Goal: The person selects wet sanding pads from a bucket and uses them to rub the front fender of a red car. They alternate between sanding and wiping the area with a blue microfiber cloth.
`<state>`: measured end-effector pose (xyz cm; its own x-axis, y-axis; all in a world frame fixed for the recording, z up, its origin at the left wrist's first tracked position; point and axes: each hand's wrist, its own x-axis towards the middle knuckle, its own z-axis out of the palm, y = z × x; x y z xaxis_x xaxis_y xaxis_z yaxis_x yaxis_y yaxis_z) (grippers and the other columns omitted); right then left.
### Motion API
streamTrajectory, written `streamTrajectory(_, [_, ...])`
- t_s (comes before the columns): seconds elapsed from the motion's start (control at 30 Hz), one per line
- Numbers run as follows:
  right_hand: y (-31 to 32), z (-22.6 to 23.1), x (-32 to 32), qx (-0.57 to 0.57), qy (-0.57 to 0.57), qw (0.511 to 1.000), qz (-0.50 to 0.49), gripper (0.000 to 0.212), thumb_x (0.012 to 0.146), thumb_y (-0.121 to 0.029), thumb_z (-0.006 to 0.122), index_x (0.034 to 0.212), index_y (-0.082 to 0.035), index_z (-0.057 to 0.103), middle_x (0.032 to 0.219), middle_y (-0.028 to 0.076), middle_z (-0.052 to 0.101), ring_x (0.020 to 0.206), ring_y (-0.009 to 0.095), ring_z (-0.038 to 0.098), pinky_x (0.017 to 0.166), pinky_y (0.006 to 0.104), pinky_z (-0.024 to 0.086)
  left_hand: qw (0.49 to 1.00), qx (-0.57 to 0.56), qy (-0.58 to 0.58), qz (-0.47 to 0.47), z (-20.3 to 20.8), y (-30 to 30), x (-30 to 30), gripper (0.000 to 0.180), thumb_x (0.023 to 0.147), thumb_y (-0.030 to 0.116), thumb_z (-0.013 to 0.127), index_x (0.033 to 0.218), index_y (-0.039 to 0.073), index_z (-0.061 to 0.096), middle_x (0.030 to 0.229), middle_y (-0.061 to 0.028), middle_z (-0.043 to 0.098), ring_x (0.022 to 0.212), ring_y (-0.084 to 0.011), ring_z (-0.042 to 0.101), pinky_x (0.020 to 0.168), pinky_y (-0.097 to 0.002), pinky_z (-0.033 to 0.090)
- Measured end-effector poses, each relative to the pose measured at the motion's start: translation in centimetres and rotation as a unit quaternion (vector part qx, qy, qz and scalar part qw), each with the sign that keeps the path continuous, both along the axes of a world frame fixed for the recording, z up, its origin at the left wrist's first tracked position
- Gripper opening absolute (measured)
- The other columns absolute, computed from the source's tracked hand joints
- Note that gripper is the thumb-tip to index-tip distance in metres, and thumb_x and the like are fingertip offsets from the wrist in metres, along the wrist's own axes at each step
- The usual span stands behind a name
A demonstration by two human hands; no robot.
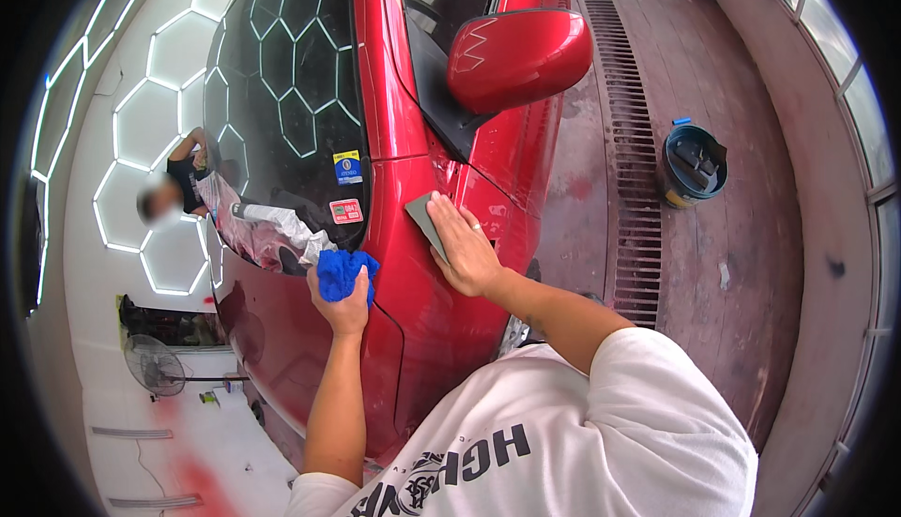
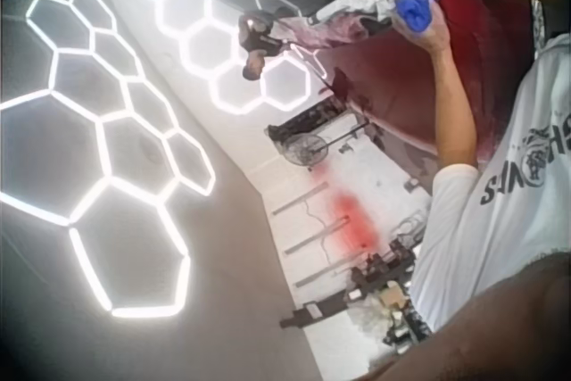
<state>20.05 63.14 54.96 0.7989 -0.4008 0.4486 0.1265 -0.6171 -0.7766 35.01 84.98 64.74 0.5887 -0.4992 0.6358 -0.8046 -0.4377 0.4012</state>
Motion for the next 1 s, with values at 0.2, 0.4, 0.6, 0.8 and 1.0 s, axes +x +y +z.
streamTrajectory(0.2, [-2.6,2.3,2.5,-0.001,-0.025,0.999,-0.036,0.088,0.099,-0.012,0.065,0.173,0.0,0.018,0.179,0.028,0.021,0.168,0.042,0.021,0.135,0.0549,0.02,1.0,0.01,0.002,-0.006,0.0,0.1,0.0,0.049,0.083,0.012,0.092,0.122,0.001,0.064,0.113,-0.0116,0.067,0.106,-0.0282,0.069,0.096,-0.0427,0.055])
streamTrajectory(0.4, [0.5,0.3,-0.8,0.034,0.031,0.999,0.006,0.089,0.095,-0.007,0.065,0.172,0.001,0.021,0.179,0.029,0.023,0.167,0.043,0.023,0.135,0.0563,0.021,1.0,-0.007,0.018,-0.003,-0.2,0.1,0.0,0.048,0.084,0.012,0.091,0.121,0.001,0.064,0.113,-0.0112,0.067,0.106,-0.0279,0.069,0.096,-0.0427,0.055])
streamTrajectory(0.6, [-3.6,3.0,3.9,0.037,-0.08,0.995,-0.037,0.091,0.094,-0.003,0.064,0.172,0.004,0.018,0.176,0.034,0.022,0.166,0.048,0.021,0.138,0.0529,0.018,1.0,-0.019,0.02,-0.005,-0.5,0.0,0.4,0.049,0.081,0.014,0.092,0.119,0.002,0.064,0.112,-0.012,0.066,0.106,-0.0317,0.067,0.096,-0.0461,0.054])
streamTrajectory(0.8, [-1.0,1.0,1.2,0.044,-0.041,0.998,-0.003,0.092,0.094,-0.001,0.064,0.172,0.005,0.016,0.177,0.035,0.02,0.166,0.048,0.02,0.138,0.0524,0.019,0.999,-0.026,0.019,-0.007,-0.2,-0.3,-0.1,0.05,0.076,0.016,0.093,0.115,0.004,0.065,0.108,-0.013,0.065,0.106,-0.0411,0.063,0.094,-0.0542,0.051])
streamTrajectory(1.0, [-2.2,0.6,1.6,0.033,-0.062,0.998,0.003,0.091,0.094,-0.001,0.063,0.172,0.005,0.015,0.176,0.035,0.02,0.166,0.048,0.021,0.138,0.0516,0.019,0.999,-0.029,0.04,-0.016,0.0,-0.4,0.1,0.051,0.075,0.017,0.094,0.115,0.004,0.064,0.108,-0.0138,0.064,0.107,-0.0422,0.062,0.094,-0.0548,0.051])
